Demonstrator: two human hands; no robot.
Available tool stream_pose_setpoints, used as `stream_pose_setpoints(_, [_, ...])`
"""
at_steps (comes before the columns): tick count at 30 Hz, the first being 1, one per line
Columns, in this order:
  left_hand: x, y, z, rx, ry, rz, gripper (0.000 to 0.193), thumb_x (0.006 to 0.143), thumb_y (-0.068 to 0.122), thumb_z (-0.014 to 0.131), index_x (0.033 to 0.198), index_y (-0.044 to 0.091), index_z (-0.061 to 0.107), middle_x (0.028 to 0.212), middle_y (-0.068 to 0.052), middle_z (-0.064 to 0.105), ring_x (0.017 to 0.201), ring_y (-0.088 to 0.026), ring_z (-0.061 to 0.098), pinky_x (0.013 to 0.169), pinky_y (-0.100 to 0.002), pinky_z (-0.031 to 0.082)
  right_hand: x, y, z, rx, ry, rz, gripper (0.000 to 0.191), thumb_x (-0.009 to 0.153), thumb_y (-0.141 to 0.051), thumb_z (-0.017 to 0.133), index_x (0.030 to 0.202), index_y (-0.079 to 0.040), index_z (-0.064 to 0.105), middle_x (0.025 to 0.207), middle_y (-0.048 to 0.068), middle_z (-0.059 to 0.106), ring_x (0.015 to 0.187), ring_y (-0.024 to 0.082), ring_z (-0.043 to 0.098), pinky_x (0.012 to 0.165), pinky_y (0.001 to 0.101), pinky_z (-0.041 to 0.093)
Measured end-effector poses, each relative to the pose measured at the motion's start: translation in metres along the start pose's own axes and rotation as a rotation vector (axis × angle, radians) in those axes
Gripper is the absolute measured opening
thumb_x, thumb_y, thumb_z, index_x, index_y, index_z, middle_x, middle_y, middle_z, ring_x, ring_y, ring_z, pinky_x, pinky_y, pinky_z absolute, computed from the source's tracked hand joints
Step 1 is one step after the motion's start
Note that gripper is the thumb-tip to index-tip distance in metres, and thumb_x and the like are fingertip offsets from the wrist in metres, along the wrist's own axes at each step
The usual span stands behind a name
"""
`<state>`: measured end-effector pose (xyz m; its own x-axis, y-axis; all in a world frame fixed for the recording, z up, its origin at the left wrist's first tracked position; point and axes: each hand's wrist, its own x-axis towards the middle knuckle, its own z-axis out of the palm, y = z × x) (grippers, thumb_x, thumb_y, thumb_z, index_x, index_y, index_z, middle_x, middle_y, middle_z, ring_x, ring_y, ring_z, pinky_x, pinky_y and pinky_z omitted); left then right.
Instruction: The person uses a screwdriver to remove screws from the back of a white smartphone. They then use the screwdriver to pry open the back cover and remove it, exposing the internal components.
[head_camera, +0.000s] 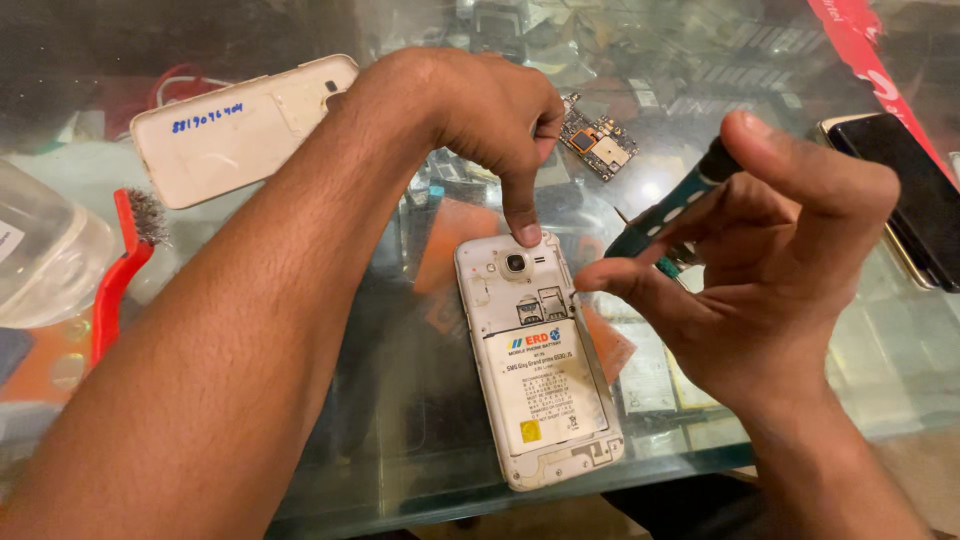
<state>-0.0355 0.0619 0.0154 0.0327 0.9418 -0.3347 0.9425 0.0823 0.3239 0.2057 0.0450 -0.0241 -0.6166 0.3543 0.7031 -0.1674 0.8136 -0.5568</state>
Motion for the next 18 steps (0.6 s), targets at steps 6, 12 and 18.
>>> stream_pose_setpoints(6, [-0.001, 0.000, 0.001, 0.008, 0.005, 0.027, 0.060, 0.042, 0.040, 0.100, 0.083, 0.012, 0.065, 0.080, -0.004, 0.071, 0.078, -0.026, 0.066, 0.065, -0.046, 0.049, -0.001, -0.001, -0.001, 0.077, -0.093, 0.045, 0.076, 0.096, 0.010, 0.076, 0.148, -0.015, 0.027, 0.119, 0.015, 0.062, 0.101, 0.023, 0.076, 0.089, 0.0349, 0.067])
stream_pose_setpoints(12, [-0.002, 0.000, -0.003, 0.003, 0.003, 0.018, 0.062, 0.042, 0.041, 0.100, 0.084, 0.012, 0.065, 0.081, -0.004, 0.071, 0.077, -0.026, 0.067, 0.065, -0.045, 0.049, 0.002, -0.005, -0.003, 0.165, -0.024, 0.159, 0.077, 0.090, 0.007, 0.076, 0.147, -0.016, 0.029, 0.119, 0.017, 0.064, 0.104, 0.023, 0.071, 0.090, 0.0341, 0.066])
stream_pose_setpoints(18, [-0.004, 0.002, 0.000, -0.020, 0.000, -0.024, 0.062, 0.042, 0.039, 0.100, 0.087, 0.014, 0.065, 0.083, -0.005, 0.072, 0.080, -0.027, 0.068, 0.066, -0.049, 0.050, -0.001, -0.004, -0.003, 0.020, 0.011, 0.114, 0.081, 0.088, 0.005, 0.084, 0.144, -0.016, 0.029, 0.120, 0.019, 0.061, 0.096, 0.023, 0.074, 0.081, 0.0332, 0.065])
